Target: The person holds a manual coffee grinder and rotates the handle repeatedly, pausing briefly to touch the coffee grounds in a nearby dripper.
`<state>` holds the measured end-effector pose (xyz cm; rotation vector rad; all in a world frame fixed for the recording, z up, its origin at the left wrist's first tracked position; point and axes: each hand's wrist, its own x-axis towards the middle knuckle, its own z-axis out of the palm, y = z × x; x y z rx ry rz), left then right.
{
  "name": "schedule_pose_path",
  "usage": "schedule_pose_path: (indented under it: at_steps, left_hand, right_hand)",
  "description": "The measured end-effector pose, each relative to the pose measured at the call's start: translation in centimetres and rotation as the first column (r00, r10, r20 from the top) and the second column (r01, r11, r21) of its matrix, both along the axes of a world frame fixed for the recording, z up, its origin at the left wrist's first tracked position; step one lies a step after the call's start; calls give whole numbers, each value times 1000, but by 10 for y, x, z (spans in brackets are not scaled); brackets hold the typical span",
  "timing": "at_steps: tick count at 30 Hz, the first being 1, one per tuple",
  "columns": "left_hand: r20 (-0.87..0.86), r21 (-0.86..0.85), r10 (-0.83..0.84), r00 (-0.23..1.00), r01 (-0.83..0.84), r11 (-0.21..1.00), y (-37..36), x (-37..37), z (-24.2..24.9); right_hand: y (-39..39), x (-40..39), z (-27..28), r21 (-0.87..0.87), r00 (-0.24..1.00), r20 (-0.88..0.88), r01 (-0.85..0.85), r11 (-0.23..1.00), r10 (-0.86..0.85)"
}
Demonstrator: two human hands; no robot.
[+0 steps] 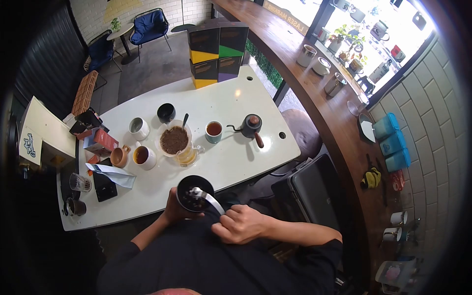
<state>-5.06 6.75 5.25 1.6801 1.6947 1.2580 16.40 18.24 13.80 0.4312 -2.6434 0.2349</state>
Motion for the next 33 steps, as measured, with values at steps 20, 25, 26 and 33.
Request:
schedule_pose_path:
  at_steps: [20,25,26,33]
  left_hand:
    - [849,-257,136,511,175,950,-2,20,-6]
    - [788,-36,-52,614,130,991,-4,28,-2]
    - [769,8,-88,633,128,992,-4,30,-2]
    - [586,276,-328,741,198,941,-6,34,1]
  right_hand:
    - [-48,-122,40,63,833,100,-552,832,545]
    - [-43,-145,53,57,803,316,-547,835,505]
    - [-42,-149,54,54,801,317,-550,834,508]
    - [31,-187,53,11,921,342,-200,980,185]
